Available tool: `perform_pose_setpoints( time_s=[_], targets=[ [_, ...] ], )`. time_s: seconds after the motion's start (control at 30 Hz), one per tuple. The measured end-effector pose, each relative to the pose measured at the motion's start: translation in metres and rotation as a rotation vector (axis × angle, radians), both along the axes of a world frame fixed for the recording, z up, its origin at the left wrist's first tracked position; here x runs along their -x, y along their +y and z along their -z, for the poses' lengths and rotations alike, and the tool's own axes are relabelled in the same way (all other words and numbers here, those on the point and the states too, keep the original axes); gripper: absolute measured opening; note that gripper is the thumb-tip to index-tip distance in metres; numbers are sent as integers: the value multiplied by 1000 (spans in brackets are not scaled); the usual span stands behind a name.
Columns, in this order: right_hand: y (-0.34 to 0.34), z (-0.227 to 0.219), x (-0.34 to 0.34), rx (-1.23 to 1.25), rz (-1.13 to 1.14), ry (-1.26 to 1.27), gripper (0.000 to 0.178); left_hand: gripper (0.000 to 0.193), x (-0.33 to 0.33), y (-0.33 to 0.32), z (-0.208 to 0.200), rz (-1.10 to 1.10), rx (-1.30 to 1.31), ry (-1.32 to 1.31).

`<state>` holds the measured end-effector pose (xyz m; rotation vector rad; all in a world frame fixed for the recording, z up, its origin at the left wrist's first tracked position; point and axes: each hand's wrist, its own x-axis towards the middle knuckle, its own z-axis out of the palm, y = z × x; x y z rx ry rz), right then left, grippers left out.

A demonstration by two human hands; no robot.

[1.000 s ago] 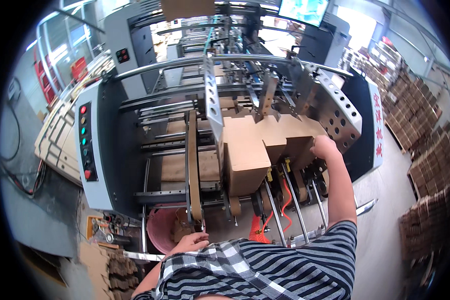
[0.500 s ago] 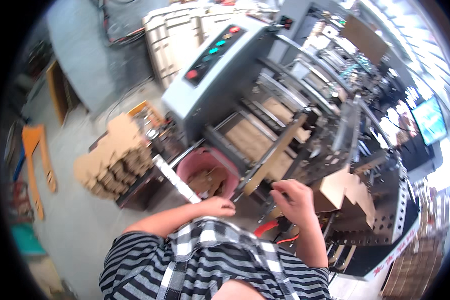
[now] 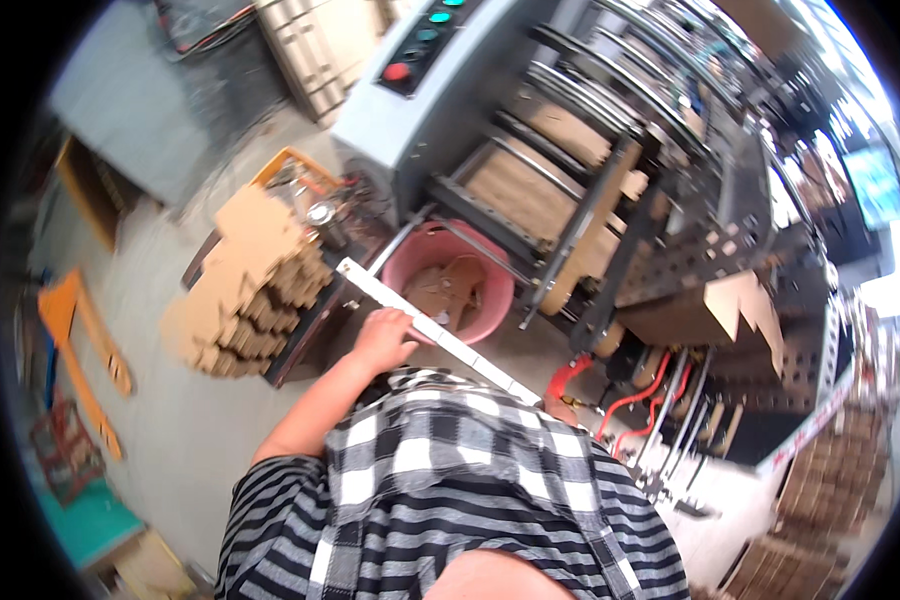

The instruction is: The person repeatedly picks up flat cardboard pieces from a stack, folds them into box shapes, and places them into a machine. The person then removes the formed boxes from the machine and stacks them nearby.

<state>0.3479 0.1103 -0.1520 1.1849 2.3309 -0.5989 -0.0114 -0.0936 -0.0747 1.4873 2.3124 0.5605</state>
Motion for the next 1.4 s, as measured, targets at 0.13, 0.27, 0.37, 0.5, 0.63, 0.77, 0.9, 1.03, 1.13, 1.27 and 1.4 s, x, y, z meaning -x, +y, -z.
perform_pose_setpoints(
  time_s=[0.13, 0.27, 0.37, 0.5, 0.63, 0.77, 0.9, 1.03, 1.13, 1.27, 1.4],
  targets=[
    [-13, -11, 2, -129, 58, 32, 27, 65, 33, -1, 26, 54, 82, 114],
    [-9, -12, 12, -126, 193, -81, 23, 77, 53, 5, 28, 171, 227, 230],
    [-7, -4, 17, -43, 122, -238, 27, 86, 65, 3, 32, 273, 321, 282],
    [-5, 5, 14, -33, 187, -230, 23, 85, 67, 7, 36, 321, 292, 345],
    [-6, -7, 22, -7, 225, -248, 29, 70, 69, 11, 39, 318, 192, 351],
    [-3, -22, 25, 36, 180, -284, 32, 43, 70, 26, 59, 320, 161, 374],
    [6, -42, 30, 78, 24, -312, 33, 33, 63, 36, 61, 222, 226, 324],
    [2, -35, 18, 10, -41, -123, 48, 42, 58, 39, 57, 191, 211, 303],
    [7, -37, 13, 49, -17, 5, 57, 46, 61, 35, 67, 174, 191, 300],
    [5, -42, 15, 104, -3, -25, 43, 40, 51, 40, 54, 137, 132, 334],
    [7, -41, 13, 100, -11, -29, 33, 17, 56, 43, 67, 155, 45, 347]
  ],
)
